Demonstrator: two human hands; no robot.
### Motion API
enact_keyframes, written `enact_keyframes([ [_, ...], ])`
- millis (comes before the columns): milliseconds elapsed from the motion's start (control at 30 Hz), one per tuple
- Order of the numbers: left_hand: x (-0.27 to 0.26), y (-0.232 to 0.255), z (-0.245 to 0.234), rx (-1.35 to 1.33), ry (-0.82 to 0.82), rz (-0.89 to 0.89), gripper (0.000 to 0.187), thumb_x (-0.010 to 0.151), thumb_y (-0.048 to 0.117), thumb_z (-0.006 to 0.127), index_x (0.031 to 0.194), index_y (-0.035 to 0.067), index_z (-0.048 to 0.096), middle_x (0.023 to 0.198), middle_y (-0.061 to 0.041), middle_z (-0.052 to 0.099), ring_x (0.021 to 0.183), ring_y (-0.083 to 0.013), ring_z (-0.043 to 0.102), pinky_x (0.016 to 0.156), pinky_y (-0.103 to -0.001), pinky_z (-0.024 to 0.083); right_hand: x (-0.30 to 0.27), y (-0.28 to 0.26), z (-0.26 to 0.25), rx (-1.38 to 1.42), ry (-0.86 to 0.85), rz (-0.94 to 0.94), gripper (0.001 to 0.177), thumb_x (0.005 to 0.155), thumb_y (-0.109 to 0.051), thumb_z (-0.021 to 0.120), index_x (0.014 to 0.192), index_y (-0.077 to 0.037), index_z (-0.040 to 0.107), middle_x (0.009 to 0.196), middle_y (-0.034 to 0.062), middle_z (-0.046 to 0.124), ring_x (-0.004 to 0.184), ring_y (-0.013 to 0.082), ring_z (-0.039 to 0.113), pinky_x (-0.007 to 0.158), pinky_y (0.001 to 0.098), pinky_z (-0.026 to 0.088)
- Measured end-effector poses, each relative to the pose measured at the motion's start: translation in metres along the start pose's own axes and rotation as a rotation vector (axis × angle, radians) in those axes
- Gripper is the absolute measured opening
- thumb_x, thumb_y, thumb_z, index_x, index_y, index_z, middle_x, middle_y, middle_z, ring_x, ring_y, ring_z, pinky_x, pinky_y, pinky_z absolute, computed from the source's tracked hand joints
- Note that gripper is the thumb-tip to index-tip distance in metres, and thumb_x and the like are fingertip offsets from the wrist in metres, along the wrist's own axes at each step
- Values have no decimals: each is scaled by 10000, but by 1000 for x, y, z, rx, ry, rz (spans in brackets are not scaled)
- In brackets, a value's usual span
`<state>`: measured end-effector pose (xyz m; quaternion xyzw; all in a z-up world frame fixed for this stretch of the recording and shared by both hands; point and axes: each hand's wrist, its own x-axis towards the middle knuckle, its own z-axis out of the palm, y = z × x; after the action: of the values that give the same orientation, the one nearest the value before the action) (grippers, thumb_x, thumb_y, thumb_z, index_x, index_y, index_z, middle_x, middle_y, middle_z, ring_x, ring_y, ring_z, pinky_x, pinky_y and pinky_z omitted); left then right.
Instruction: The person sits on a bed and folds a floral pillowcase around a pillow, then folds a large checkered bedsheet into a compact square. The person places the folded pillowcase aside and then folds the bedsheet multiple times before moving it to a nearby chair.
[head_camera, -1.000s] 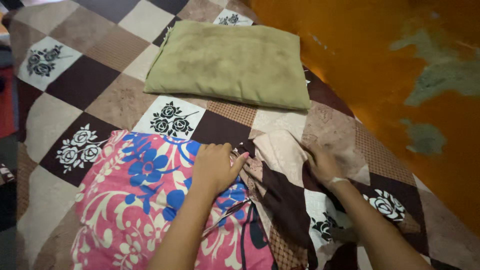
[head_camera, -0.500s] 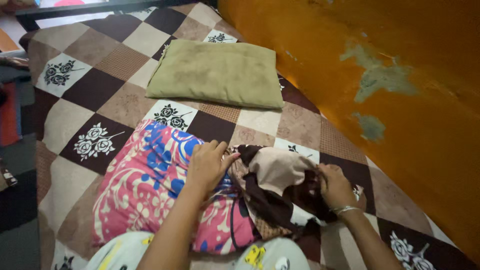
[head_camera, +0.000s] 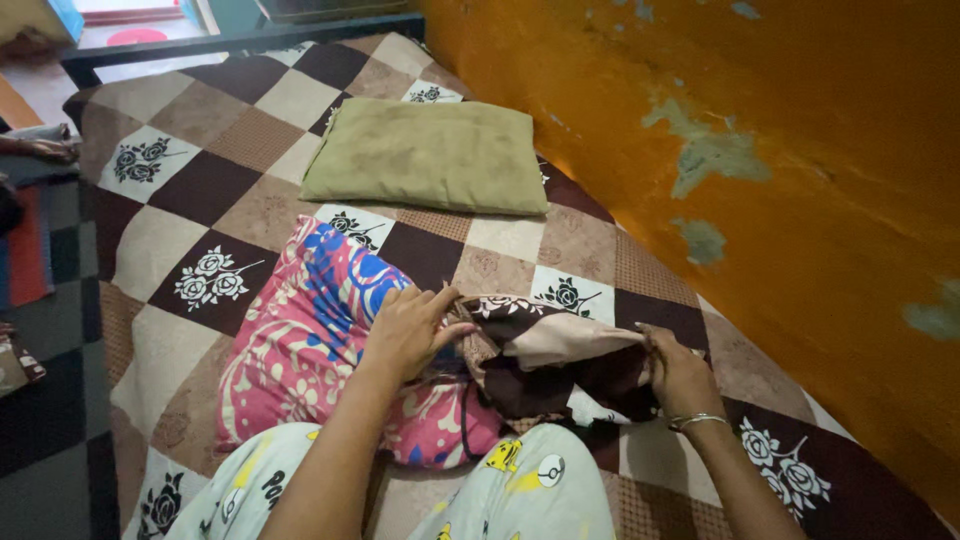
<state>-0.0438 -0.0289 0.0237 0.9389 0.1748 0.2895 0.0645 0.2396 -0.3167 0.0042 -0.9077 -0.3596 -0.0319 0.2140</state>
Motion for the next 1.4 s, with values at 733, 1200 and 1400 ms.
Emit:
enact_keyframes([
  [733,-27,4,3,44,107,19,476,919,469,624,1303,189,649,931,-48,660,906,-276,585,799,-439,420,-54,49,3,-36,-48,127,281,1023,-273,532,1244,-177,676,1093,213,726,985,421,700,849,500,560],
  [1200,-45,16,3,118,98,-61,466,936,454,611,1276,138,655,990,-52,671,936,-263,575,829,-430,423,16,-91,-3,-59,-110,-344,652,758,-3,661,1379,-133,509,1359,195,580,1154,406,631,980,462,522],
  [1400,-52,8,-3,63,131,18,592,890,442,639,1407,155,608,1046,-46,671,918,-268,568,818,-423,425,39,-64,-20,-16,37,-201,410,759,34,661,1100,-159,783,1101,146,741,1005,367,711,918,446,564],
])
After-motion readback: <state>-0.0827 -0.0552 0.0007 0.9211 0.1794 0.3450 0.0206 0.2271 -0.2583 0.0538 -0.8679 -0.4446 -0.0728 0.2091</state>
